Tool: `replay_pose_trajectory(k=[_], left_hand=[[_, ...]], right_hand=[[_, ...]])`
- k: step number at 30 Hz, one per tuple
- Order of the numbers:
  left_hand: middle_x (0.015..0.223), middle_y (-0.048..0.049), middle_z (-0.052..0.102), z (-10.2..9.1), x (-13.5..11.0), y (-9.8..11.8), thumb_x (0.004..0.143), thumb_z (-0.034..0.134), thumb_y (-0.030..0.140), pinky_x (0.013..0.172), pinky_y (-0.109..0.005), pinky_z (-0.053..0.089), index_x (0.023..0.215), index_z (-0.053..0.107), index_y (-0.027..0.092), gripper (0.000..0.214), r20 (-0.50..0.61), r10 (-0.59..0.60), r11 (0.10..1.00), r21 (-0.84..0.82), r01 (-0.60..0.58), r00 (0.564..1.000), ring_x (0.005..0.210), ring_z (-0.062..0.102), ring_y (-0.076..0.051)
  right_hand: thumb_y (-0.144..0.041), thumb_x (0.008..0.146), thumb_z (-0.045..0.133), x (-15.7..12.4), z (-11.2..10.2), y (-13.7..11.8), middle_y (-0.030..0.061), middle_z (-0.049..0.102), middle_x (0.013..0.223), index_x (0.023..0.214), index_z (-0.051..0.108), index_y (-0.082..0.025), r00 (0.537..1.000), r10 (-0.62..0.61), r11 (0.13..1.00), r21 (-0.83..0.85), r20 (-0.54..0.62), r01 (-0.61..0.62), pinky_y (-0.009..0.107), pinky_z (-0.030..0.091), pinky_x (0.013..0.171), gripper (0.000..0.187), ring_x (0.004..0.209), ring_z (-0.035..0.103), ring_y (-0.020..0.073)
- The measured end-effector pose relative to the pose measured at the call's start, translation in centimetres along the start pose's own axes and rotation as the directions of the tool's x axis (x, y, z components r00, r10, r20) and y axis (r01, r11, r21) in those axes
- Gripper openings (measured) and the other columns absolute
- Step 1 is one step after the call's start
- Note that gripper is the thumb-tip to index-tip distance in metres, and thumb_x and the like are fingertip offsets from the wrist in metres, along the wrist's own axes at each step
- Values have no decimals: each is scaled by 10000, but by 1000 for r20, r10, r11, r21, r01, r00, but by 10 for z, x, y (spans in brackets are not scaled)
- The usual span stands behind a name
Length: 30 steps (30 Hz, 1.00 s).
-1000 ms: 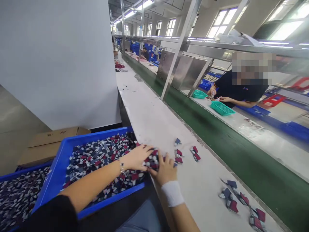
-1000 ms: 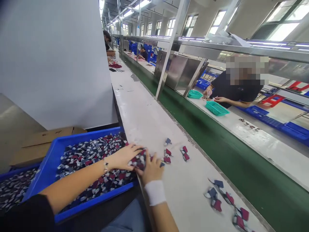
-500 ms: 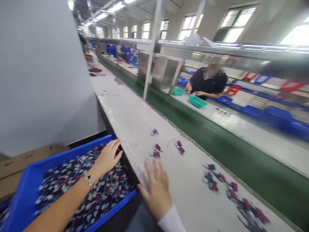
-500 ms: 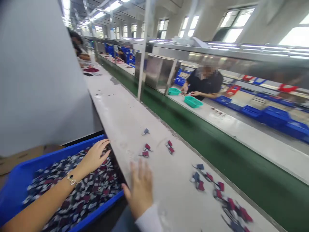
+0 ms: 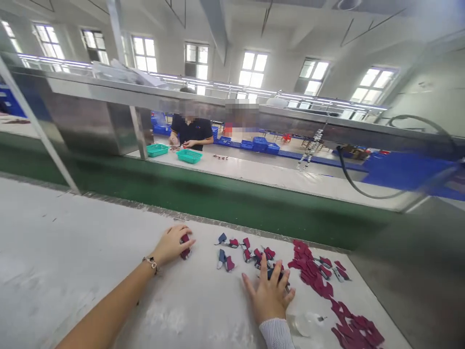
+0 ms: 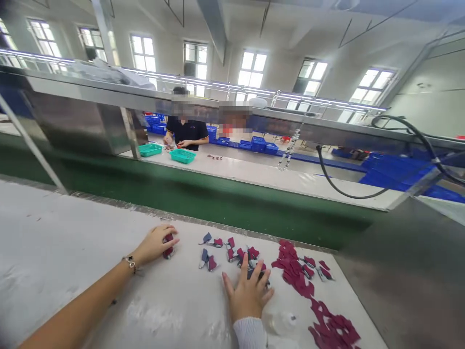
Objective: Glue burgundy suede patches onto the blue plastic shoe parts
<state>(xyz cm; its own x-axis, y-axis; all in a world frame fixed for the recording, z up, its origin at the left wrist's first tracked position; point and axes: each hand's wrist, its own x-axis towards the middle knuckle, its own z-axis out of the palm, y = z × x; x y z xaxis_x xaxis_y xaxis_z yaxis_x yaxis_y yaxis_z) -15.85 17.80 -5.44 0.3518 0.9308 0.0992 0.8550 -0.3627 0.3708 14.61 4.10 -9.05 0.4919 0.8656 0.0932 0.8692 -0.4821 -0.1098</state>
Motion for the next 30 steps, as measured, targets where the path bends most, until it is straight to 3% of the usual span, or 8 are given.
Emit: replay_pose_trajectory(k=[3, 6, 9, 11, 16, 21, 26, 30], left_hand=[[1281, -111, 611, 4, 18, 28, 959, 589, 400, 1003, -516, 487, 1223, 606, 165, 354, 61, 36, 999, 26, -38, 997, 1157, 601, -265], [1426, -126, 510, 17, 38, 65, 957, 589, 404, 1048, -558, 447, 1335, 542, 200, 432, 112, 119, 992, 28, -123, 986, 1266, 530, -304], [1500, -120, 444, 35, 52, 96, 949, 599, 407, 1105, -594, 375, 1374, 518, 220, 471, 173, 247, 968, -6, -250, 954, 1350, 451, -328], [1523, -116, 423, 41, 54, 100, 941, 605, 429, 1144, -630, 292, 1387, 513, 222, 500, 190, 280, 959, -18, -282, 941, 1402, 386, -347], [1573, -105, 368, 22, 27, 53, 907, 609, 535, 1182, -680, 108, 1410, 506, 241, 592, 175, 214, 976, -3, -217, 961, 1488, 218, -380], [1544, -115, 413, -4, -32, -3, 942, 568, 509, 1175, -650, 200, 1425, 484, 233, 562, 137, 70, 997, 22, -74, 988, 1442, 336, -352], [1535, -109, 441, -24, -116, -48, 942, 564, 490, 1161, -580, 282, 1436, 478, 250, 557, 31, -88, 996, 37, 87, 996, 1412, 400, -319], [1521, -59, 484, -40, -212, -86, 932, 527, 513, 1158, -488, 329, 1431, 490, 317, 538, -77, -279, 959, 34, 282, 957, 1398, 436, -285]], right_hand=[[-664, 929, 466, 21, -4, -9, 147, 197, 1635, 1537, 317, -272, 997, 77, 996, 44, 4, -77, 687, 249, 1098, 738, 1469, 190, 442], [-580, 942, 540, 36, -9, -19, 123, 267, 1607, 1509, 356, -272, 994, 109, 991, 74, 17, -110, 679, 303, 1091, 670, 1425, 301, 411], [-488, 956, 579, 47, -12, -34, 118, 347, 1565, 1454, 437, -253, 998, 54, 995, 81, 25, -56, 631, 354, 1083, 568, 1373, 395, 368], [-454, 959, 591, 51, -14, -48, 115, 383, 1542, 1422, 474, -245, 999, -19, 997, 81, 35, 16, 607, 378, 1075, 521, 1346, 433, 349], [-417, 961, 600, 42, -15, -94, 111, 398, 1534, 1405, 493, -243, 973, -216, 972, 108, 84, 207, 604, 386, 1072, 489, 1341, 442, 343], [-407, 964, 599, 5, -15, -151, 111, 403, 1532, 1407, 493, -241, 907, -396, 911, 184, 142, 369, 615, 362, 1087, 485, 1355, 428, 346], [-377, 964, 607, -59, -19, -210, 115, 421, 1520, 1409, 489, -227, 805, -570, 810, 276, 166, 517, 615, 367, 1087, 484, 1348, 442, 343], [-379, 965, 604, -138, -27, -257, 115, 392, 1545, 1432, 467, -233, 660, -724, 677, 384, 199, 627, 627, 340, 1103, 508, 1377, 409, 352]])
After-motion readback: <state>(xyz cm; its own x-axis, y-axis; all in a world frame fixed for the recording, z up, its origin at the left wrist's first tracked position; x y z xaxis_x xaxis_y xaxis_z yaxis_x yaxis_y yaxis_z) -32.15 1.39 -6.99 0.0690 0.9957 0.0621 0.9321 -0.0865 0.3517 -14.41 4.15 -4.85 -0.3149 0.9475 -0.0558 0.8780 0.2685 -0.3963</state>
